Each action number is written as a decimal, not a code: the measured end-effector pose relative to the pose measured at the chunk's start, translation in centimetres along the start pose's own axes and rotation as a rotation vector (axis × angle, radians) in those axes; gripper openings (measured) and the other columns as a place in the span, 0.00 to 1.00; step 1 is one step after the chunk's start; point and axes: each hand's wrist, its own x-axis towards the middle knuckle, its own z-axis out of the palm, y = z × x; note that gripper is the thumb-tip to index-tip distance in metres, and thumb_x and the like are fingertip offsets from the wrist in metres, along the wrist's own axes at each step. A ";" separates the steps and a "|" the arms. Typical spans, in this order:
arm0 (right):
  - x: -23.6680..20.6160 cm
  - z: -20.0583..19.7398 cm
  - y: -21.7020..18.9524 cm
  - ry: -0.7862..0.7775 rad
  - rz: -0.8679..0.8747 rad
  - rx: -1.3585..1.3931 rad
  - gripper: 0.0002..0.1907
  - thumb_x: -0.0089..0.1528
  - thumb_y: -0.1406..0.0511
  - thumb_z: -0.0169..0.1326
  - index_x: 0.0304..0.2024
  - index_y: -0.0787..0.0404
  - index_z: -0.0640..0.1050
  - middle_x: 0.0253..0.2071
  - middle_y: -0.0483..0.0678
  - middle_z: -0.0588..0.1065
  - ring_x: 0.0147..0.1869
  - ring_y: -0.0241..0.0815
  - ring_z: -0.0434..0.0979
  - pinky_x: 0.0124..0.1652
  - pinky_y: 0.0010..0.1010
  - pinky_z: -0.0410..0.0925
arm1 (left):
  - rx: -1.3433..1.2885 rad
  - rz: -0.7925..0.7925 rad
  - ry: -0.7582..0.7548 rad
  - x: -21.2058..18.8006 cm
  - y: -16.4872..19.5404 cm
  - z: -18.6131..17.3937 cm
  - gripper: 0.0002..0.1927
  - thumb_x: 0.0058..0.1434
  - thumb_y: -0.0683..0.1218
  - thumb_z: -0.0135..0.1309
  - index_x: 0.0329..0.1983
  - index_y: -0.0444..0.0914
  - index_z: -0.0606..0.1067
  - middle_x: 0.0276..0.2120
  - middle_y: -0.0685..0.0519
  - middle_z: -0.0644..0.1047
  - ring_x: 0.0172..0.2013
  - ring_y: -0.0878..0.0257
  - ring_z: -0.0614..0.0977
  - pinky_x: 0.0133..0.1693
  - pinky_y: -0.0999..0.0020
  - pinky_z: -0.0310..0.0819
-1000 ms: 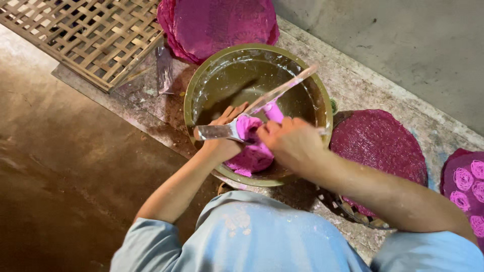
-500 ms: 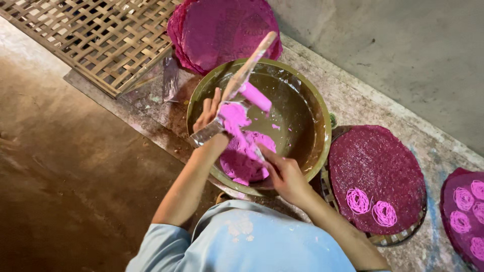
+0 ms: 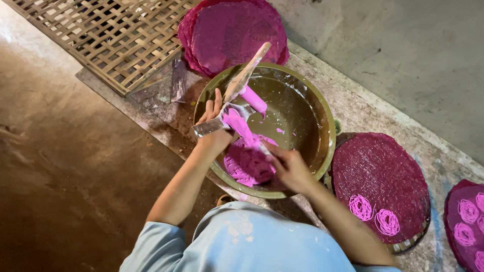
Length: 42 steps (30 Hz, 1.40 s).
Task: The person loads pink paste into a handheld extruder tool over a bowl, then squeezes the tool to pipe rosette swirls onto round trays lined with pink discs. They refill the tool with paste from the bowl, rotate the trays to reach empty spots, and stack finished trays aside as they fill them.
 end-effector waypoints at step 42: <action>4.1 -3.3 -11.8 -0.217 -0.410 -1.356 0.09 0.61 0.66 0.52 0.42 0.63 0.78 0.31 0.48 0.78 0.32 0.44 0.81 0.27 0.31 0.72 | -0.312 0.501 -0.002 -1.7 0.7 -2.0 0.44 0.46 0.48 0.66 0.69 0.43 0.66 0.56 0.45 0.74 0.50 0.46 0.80 0.46 0.54 0.78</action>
